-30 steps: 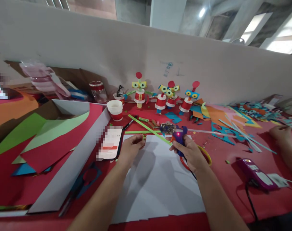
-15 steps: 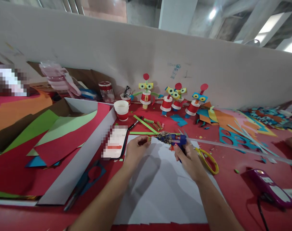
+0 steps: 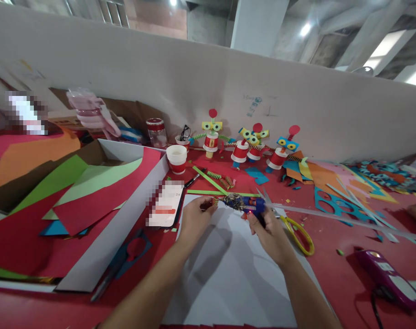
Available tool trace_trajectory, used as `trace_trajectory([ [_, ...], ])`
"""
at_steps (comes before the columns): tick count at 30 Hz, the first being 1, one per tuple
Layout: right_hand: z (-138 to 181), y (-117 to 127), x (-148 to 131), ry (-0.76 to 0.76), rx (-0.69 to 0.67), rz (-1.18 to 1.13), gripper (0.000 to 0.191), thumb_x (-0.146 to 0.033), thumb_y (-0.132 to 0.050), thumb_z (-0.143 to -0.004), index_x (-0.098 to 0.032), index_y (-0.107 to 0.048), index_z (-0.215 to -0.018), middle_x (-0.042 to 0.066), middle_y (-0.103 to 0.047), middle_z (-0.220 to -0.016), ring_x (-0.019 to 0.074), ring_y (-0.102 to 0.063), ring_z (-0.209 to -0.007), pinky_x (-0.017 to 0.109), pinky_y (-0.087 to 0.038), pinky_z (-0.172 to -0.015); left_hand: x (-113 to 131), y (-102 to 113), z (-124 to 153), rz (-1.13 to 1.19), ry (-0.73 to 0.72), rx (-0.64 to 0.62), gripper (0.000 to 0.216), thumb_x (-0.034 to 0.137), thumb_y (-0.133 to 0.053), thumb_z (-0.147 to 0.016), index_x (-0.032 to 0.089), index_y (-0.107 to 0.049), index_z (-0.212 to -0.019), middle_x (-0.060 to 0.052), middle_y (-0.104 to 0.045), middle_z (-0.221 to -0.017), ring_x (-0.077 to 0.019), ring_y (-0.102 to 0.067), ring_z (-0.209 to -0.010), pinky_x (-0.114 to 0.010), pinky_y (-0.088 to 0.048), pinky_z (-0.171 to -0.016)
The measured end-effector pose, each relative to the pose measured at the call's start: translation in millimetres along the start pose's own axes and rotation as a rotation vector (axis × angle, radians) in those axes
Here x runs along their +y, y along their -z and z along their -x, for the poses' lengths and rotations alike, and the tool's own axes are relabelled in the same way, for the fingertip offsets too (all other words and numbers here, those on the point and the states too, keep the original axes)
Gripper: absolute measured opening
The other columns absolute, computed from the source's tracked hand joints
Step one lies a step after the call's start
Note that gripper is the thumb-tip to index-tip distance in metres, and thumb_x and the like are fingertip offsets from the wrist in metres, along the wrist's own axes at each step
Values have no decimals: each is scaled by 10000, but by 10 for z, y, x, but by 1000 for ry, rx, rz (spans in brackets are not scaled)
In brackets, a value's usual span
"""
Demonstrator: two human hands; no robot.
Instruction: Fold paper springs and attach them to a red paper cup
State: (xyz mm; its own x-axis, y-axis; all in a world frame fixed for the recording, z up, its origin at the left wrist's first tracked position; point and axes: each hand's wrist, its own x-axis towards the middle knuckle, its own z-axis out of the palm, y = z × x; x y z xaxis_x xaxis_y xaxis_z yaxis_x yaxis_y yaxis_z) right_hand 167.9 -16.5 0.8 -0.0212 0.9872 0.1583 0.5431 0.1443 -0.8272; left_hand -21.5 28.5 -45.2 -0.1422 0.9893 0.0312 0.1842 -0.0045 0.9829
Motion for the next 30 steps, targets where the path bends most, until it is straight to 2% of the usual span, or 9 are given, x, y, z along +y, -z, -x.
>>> trace_trajectory([
  [7,15,-11,70,32,16,99,294,-456,-473,-887,-193,-578,-965,-1,-566,-633,169,-532,-582,282,-427,-567,79,15,36,-38,-2,-7,107,259,-650,-690,200,-696,-766,-18,-712,-749,-177,-634,-699,-281,-464,-682],
  [13,22,-30,121,37,30,129,347,-465,-470,-895,-190,-597,-1065,63,-672,-825,199,-594,-671,297,-465,-604,150,32,65,-85,-24,-21,94,226,-631,-707,199,-699,-766,-20,-718,-755,-180,-644,-704,-284,-473,-679],
  [20,36,-43,54,133,20,261,339,-433,-438,-925,-182,-599,-1085,94,-693,-1007,255,-636,-934,348,-477,-788,153,19,81,-116,-23,-20,107,197,-628,-726,191,-697,-808,-24,-729,-787,-171,-657,-704,-271,-492,-678],
  [24,45,-58,6,150,-5,289,317,-429,-417,-937,-200,-583,-1079,75,-695,-973,247,-645,-886,340,-477,-749,161,20,81,-149,-30,-12,110,168,-634,-730,188,-702,-815,-36,-733,-813,-174,-667,-721,-273,-503,-700],
  [30,54,-67,23,177,23,322,326,-435,-412,-941,-199,-563,-1108,86,-695,-994,255,-650,-920,333,-479,-757,176,21,85,-246,-86,10,119,163,-651,-735,176,-704,-841,-59,-726,-855,-185,-668,-762,-291,-514,-723],
])
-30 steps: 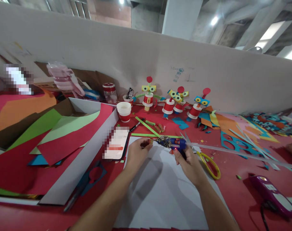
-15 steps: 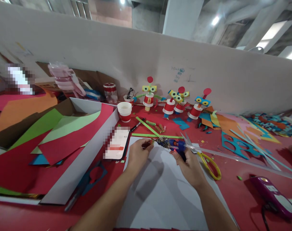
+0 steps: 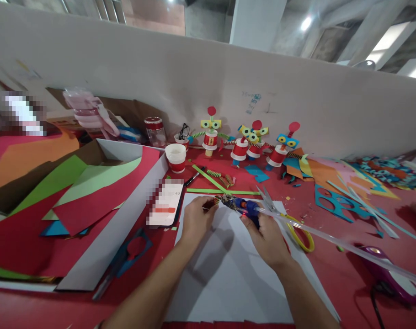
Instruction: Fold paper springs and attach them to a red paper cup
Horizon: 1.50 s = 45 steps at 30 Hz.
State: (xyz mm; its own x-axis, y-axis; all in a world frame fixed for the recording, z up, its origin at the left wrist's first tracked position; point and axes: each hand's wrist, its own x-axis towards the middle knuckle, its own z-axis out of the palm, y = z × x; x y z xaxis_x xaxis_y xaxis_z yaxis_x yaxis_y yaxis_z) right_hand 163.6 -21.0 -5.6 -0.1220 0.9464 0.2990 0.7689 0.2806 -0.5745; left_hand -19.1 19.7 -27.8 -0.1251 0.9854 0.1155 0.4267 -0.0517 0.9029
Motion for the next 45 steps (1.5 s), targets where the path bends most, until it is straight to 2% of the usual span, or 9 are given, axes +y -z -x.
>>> trace_trajectory([
  [10,8,15,-4,-13,14,31,339,-421,-416,-937,-186,-577,-1120,87,-702,-925,257,-658,-869,332,-480,-741,-59,-20,-9,38,-6,8,124,181,-638,-733,174,-699,-840,-62,-722,-884,-181,-671,-756,-298,-519,-737],
  [15,12,42,-9,16,27,-33,294,-383,-437,-932,-202,-578,-1115,72,-697,-968,240,-648,-895,324,-480,-765,-32,-3,-19,94,59,8,126,201,-640,-719,175,-699,-826,-48,-726,-828,-181,-672,-732,-297,-519,-723],
  [20,12,57,-5,-21,47,-89,285,-379,-449,-928,-199,-584,-1103,65,-698,-976,231,-645,-891,323,-478,-775,-25,-7,-34,176,79,24,112,213,-641,-691,186,-699,-784,-28,-725,-773,-187,-670,-728,-290,-517,-701],
  [28,10,58,-16,-42,42,-103,307,-404,-446,-925,-202,-599,-1098,78,-698,-1039,254,-638,-971,354,-469,-829,-42,-22,-21,257,77,10,152,237,-655,-669,177,-704,-800,-40,-725,-812,-188,-667,-747,-291,-514,-725],
  [34,6,37,-13,-51,18,-114,324,-418,-434,-929,-197,-587,-1110,81,-697,-1030,250,-642,-946,355,-475,-817,-15,-30,-13,261,89,22,146,228,-669,-657,176,-708,-787,-45,-726,-829,-186,-664,-740,-289,-522,-706],
  [40,17,41,5,-84,25,-76,330,-437,-429,-923,-183,-612,-1026,89,-706,-932,255,-651,-870,350,-479,-761,-19,-27,-17,279,65,44,130,231,-670,-663,187,-708,-779,-30,-721,-808,-184,-656,-743,-288,-519,-704],
  [45,24,46,14,-75,37,-92,345,-440,-433,-919,-177,-610,-1055,85,-704,-917,246,-645,-845,343,-482,-748,-34,-33,-23,300,80,34,138,240,-657,-673,182,-707,-788,-23,-710,-785,-179,-647,-741,-274,-503,-691],
])
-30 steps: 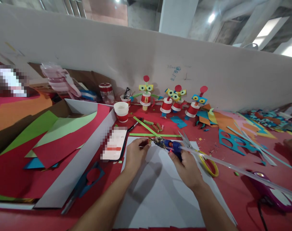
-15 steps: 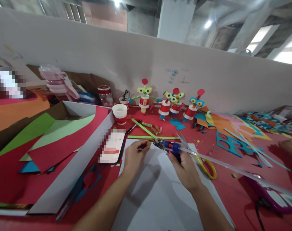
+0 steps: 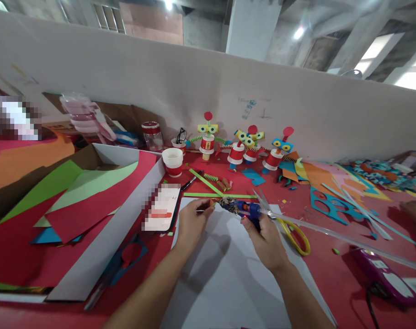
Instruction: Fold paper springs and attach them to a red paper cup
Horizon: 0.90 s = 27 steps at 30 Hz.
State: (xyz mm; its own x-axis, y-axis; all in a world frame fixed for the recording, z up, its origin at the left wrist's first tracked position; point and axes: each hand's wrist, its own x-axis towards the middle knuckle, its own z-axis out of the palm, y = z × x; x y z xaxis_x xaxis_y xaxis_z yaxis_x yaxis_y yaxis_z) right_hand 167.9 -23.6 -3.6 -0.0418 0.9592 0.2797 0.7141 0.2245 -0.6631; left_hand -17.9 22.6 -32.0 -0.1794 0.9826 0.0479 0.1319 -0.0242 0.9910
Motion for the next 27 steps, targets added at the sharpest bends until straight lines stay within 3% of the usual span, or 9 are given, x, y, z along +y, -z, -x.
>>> trace_trajectory([
  [19,0,1,16,-4,45,-20,330,-441,-424,-918,-176,-585,-1030,60,-678,-810,204,-610,-705,308,-464,-647,-32,-20,0,42,1,2,169,276,-699,-650,184,-721,-790,-25,-717,-789,-175,-647,-720,-284,-503,-700],
  [24,-28,24,26,-71,25,-228,312,-478,-465,-889,-191,-578,-845,5,-596,-600,154,-544,-548,268,-431,-541,-32,-13,-8,63,23,-4,158,267,-682,-657,166,-716,-775,-31,-715,-774,-185,-650,-747,-285,-501,-713],
  [27,-106,91,84,-205,82,-444,332,-523,-521,-842,-192,-554,-824,-10,-585,-568,140,-547,-519,257,-442,-525,-47,-18,-9,108,52,-4,204,259,-676,-656,155,-712,-828,-52,-718,-833,-185,-652,-781,-293,-502,-745],
])
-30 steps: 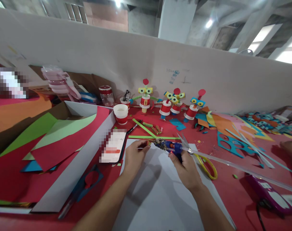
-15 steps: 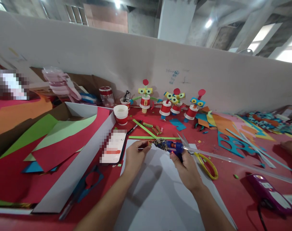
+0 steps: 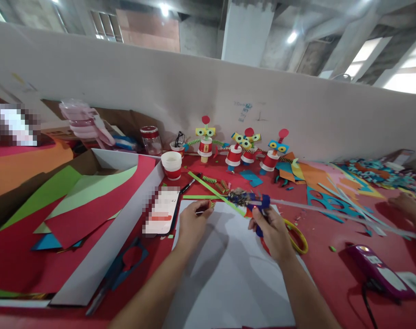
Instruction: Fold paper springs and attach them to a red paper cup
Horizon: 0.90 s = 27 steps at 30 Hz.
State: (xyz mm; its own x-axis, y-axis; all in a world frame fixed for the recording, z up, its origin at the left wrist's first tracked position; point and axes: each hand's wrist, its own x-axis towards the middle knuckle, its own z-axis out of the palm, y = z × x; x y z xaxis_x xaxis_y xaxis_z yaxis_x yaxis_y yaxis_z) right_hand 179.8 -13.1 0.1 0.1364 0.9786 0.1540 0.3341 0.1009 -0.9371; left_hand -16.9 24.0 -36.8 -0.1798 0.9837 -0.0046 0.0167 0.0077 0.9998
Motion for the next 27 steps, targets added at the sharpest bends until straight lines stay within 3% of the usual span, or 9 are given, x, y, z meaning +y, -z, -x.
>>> trace_trajectory([
  [3,-170,154,32,-165,101,-88,367,-543,-596,-751,-186,-567,-833,-19,-586,-589,123,-539,-486,246,-439,-487,5,6,9,55,18,-26,266,306,-685,-654,162,-700,-878,-58,-712,-873,-184,-647,-819,-300,-505,-771],
  [6,-357,352,111,-262,129,72,298,-468,-641,-672,-183,-582,-732,-24,-572,-539,132,-548,-483,248,-436,-482,40,31,20,141,48,-90,313,395,-702,-644,175,-681,-865,-35,-686,-858,-166,-634,-791,-312,-514,-783],
  [10,-500,582,237,-295,192,249,255,-405,-640,-657,-194,-558,-539,-1,-542,-433,173,-541,-434,274,-397,-440,112,101,5,313,104,-189,373,431,-706,-646,171,-686,-913,-32,-654,-828,-140,-614,-739,-341,-529,-785],
  [14,-521,643,220,-246,292,429,300,-303,-698,-613,-220,-489,-413,64,-573,-481,251,-607,-600,316,-419,-524,193,245,-79,177,52,-191,348,359,-682,-654,163,-701,-940,-15,-637,-711,-131,-574,-670,-295,-504,-697],
  [16,-511,544,137,-154,340,522,186,-253,-704,-617,-204,-569,-500,118,-650,-671,290,-624,-793,358,-453,-640,220,338,-136,23,-14,-127,288,320,-659,-658,171,-689,-903,-1,-633,-685,-134,-563,-642,-271,-476,-636],
  [18,-492,340,30,51,340,691,91,-275,-665,-695,-184,-674,-705,142,-680,-840,289,-618,-889,399,-460,-749,229,422,-183,-120,-94,-104,201,283,-625,-683,177,-670,-849,-7,-651,-695,-146,-578,-652,-273,-470,-638],
  [20,-454,58,-63,174,168,668,156,-280,-593,-781,-190,-694,-859,109,-698,-912,235,-638,-844,374,-473,-782,216,472,-207,-234,-179,-136,160,242,-587,-717,180,-662,-844,-31,-684,-760,-167,-614,-719,-292,-483,-701],
  [24,-299,-492,-85,200,-48,437,190,-228,-529,-835,-198,-687,-935,61,-723,-915,182,-658,-798,307,-495,-739,143,445,-195,-447,-310,-280,257,143,-509,-761,194,-685,-940,-53,-699,-866,-189,-648,-821,-316,-488,-795],
  [27,-187,-698,22,169,-131,357,220,-180,-513,-837,-187,-681,-979,62,-730,-911,174,-664,-802,302,-497,-732,74,357,-172,-561,-353,-331,342,75,-497,-752,196,-662,-1026,-50,-700,-859,-204,-648,-864,-325,-480,-828],
])
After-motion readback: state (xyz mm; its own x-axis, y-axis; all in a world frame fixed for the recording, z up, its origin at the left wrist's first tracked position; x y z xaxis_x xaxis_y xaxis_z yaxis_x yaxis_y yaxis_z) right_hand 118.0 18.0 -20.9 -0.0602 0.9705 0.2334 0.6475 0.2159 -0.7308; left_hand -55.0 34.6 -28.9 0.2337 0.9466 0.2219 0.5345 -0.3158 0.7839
